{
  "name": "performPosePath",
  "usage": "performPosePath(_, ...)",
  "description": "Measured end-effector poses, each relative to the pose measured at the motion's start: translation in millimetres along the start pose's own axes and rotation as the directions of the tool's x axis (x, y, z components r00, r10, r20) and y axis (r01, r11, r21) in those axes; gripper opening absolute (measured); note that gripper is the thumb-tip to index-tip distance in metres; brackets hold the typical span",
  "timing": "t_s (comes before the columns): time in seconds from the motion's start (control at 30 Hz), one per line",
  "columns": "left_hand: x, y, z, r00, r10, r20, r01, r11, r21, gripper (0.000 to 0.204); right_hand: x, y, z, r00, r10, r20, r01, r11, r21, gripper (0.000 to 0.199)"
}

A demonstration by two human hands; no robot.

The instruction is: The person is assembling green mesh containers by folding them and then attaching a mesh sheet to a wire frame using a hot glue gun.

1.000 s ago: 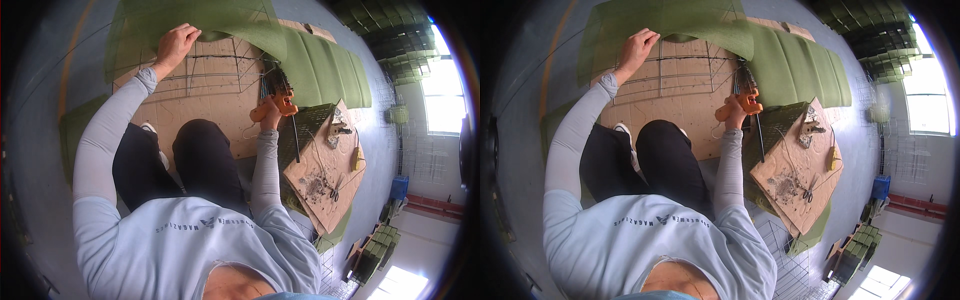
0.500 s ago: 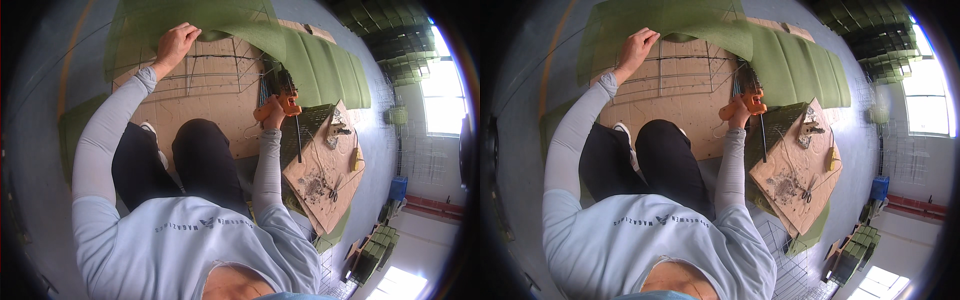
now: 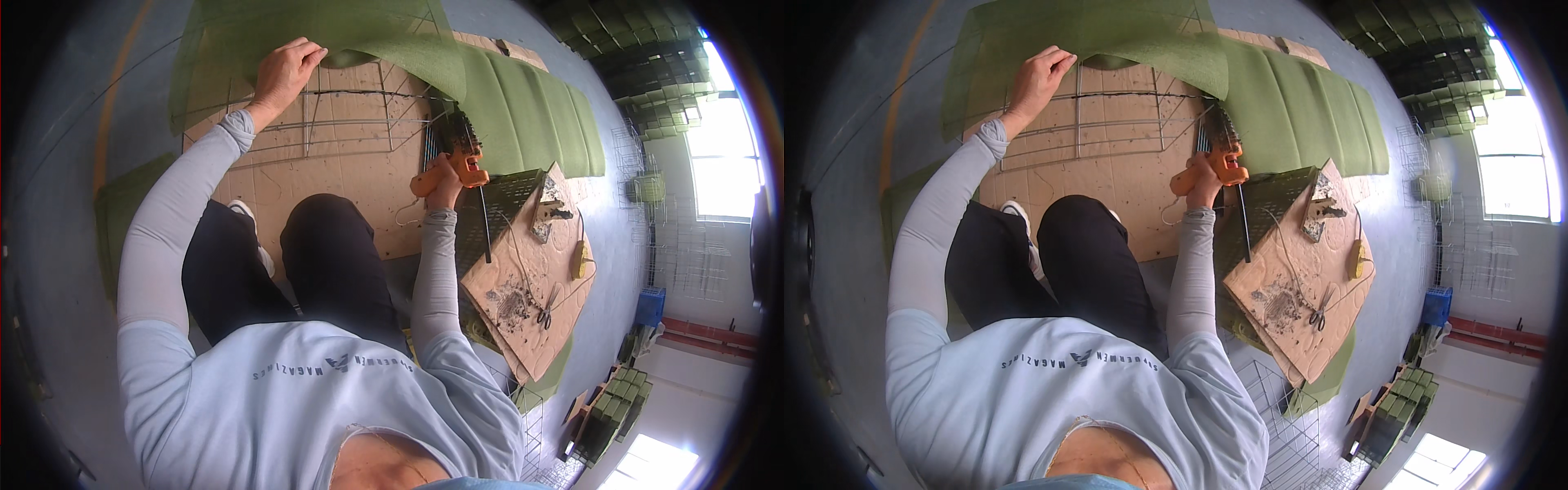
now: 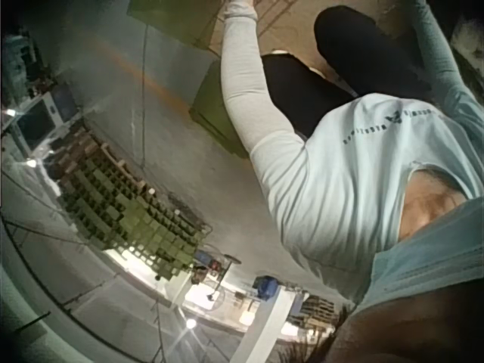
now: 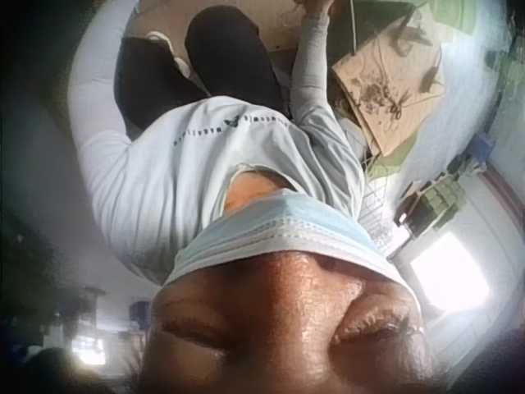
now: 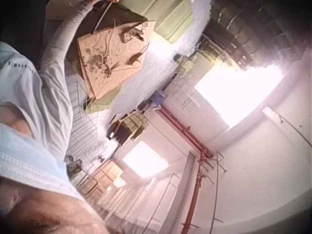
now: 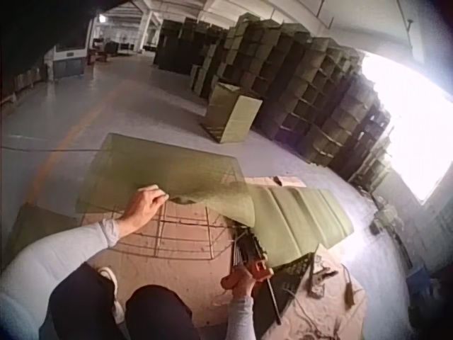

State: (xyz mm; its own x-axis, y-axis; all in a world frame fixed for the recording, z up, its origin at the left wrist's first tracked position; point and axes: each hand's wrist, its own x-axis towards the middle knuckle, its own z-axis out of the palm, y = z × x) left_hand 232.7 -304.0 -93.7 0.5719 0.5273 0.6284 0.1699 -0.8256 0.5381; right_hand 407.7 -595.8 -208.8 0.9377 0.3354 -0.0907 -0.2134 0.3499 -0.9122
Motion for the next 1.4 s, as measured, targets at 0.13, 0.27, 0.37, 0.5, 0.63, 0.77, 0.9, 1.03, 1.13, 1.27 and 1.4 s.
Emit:
performPosePath(0.13,0,0,1,1.0,0.009,-0.017,-0.009,1.0,-0.001,0.022,-2,4,0,1.0,0.024,0.005,-0.024,1.0,0.013,0.018)
performPosePath(0.27,0,0,0,1.0,-0.01,0.013,0.01,1.0,0.006,0.021,-1,4,0,0.999,0.029,-0.013,-0.029,1.0,0.011,0.018)
performPosePath(0.37,0,1,-1,1.0,-0.001,-0.004,0.001,1.0,0.004,0.021,-1,4,1,1.0,0.004,0.023,-0.004,1.0,0.028,0.019)
performPosePath(0.5,-1,2,-1,1.0,0.003,-0.001,-0.003,1.0,-0.008,0.021,-4,6,4,0.999,0.03,0.028,-0.03,1.0,0.002,0.019)
performPosePath(0.63,-1,1,-1,1.0,0.001,0.01,-0.001,1.0,0.002,0.021,-8,5,7,0.997,0.072,-0.009,-0.072,0.997,0.004,0.018)
performPosePath(0.77,-1,-1,-1,1.0,0.009,0.028,-0.009,1.0,-0.01,0.02,-16,1,14,0.999,0.015,0.031,-0.015,1.0,-0.017,0.019)
performPosePath(0.9,-1,-1,-1,1.0,0.003,0.031,-0.003,1.0,-0.002,0.02,-24,1,20,0.998,0.028,0.055,-0.025,0.998,-0.055,0.019)
performPosePath(1.03,-2,-1,-1,0.999,-0.009,0.042,0.01,1.0,-0.009,0.02,-29,5,24,0.996,0.032,0.08,-0.028,0.999,-0.046,0.018)
performPosePath(1.13,-3,-1,-1,0.998,-0.026,0.058,0.027,1.0,-0.007,0.02,-32,10,27,0.993,0.067,0.099,-0.066,0.998,-0.01,0.019)
performPosePath(1.27,-3,-1,0,1.0,0.023,-0.011,-0.023,0.999,-0.03,0.021,-37,17,35,0.985,0.108,0.138,-0.109,0.994,-0.003,0.019)
performPosePath(1.4,-4,-2,1,1.0,0.017,-0.007,-0.018,1.0,-0.021,0.021,-47,22,46,0.977,0.087,0.193,-0.076,0.995,-0.064,0.021)
